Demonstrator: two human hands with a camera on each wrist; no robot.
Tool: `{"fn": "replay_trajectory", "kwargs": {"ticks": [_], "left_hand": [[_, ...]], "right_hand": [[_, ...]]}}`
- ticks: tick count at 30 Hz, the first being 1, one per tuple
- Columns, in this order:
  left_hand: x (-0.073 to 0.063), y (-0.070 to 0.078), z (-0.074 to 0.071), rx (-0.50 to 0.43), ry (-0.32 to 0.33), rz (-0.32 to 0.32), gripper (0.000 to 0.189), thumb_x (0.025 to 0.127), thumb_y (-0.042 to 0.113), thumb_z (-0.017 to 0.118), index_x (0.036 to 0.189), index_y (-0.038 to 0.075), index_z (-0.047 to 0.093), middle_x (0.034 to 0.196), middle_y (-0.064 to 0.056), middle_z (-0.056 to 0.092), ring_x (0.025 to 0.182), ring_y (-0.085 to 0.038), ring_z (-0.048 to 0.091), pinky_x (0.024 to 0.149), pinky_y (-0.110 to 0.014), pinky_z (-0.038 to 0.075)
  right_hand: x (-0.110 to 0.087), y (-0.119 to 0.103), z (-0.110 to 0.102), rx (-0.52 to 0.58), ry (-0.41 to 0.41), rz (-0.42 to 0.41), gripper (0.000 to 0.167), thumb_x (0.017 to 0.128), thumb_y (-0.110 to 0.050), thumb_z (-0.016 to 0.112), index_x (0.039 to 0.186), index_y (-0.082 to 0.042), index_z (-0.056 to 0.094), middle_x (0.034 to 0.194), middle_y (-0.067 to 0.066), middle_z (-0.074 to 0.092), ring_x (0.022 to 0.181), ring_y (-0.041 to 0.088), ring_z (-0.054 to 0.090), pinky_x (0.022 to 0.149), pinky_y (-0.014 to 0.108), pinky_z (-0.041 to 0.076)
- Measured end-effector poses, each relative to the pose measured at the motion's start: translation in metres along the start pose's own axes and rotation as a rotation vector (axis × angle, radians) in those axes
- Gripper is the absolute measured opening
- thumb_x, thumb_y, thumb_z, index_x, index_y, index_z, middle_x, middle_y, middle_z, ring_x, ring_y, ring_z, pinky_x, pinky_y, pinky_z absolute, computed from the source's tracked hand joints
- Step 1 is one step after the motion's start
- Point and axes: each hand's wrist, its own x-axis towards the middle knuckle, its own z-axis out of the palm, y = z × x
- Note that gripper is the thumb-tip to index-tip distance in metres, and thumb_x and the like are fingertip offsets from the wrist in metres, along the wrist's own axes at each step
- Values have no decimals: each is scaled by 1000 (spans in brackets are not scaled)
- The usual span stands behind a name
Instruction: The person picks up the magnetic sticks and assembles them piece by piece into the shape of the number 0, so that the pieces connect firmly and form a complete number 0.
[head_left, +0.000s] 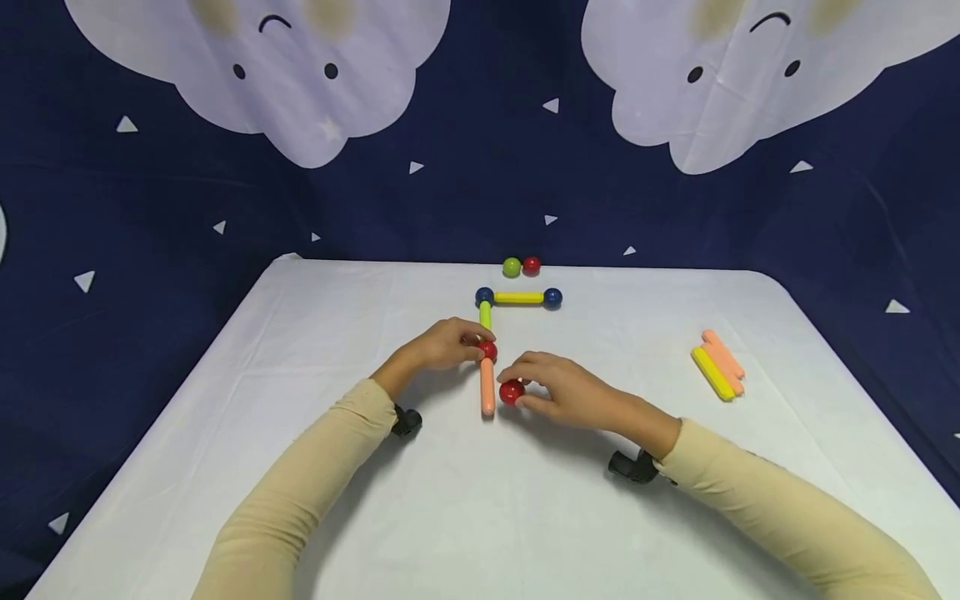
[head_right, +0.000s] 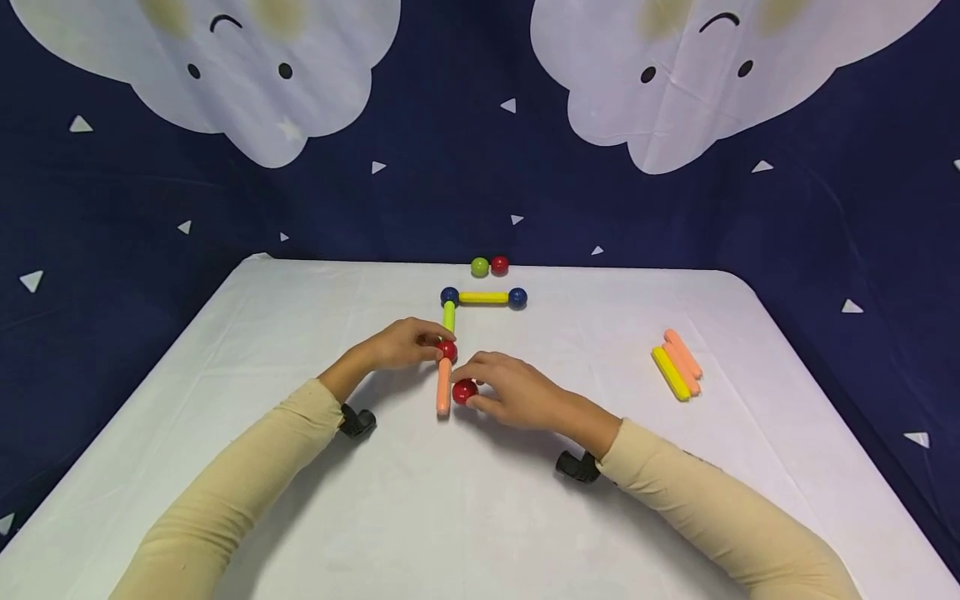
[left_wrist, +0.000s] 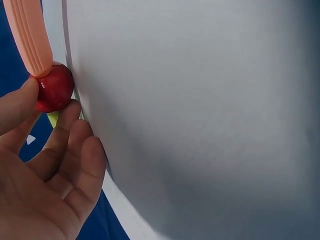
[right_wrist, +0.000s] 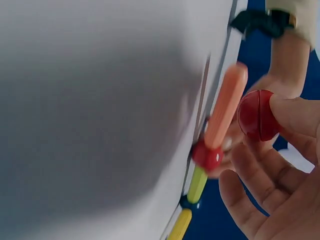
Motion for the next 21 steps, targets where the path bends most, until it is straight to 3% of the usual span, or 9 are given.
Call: {"fn": "replay_trajectory", "kwargs": {"ticks": [11,21], "left_hand": [[3,-5,-1,-46,-3,-22,35,95,18,64,130,16,65,121,-12,68,97,-16,57,77,-24,46],[3,-5,-2,-44,-7,-33,36,95,19,64,131,17,64,123,-11,68,99,-16,57,79,-24,46]], "right_hand": [[-4,-20,19,35,-92,-64,35,92,-14,70,126,-10,65,119,-1,66,106,9,61,97,31,53],[-2,-25,24,54,-135,-49,34,92,-16,71,125,-12,66,120,-1,62,103,8,58,94,27,53]]}}
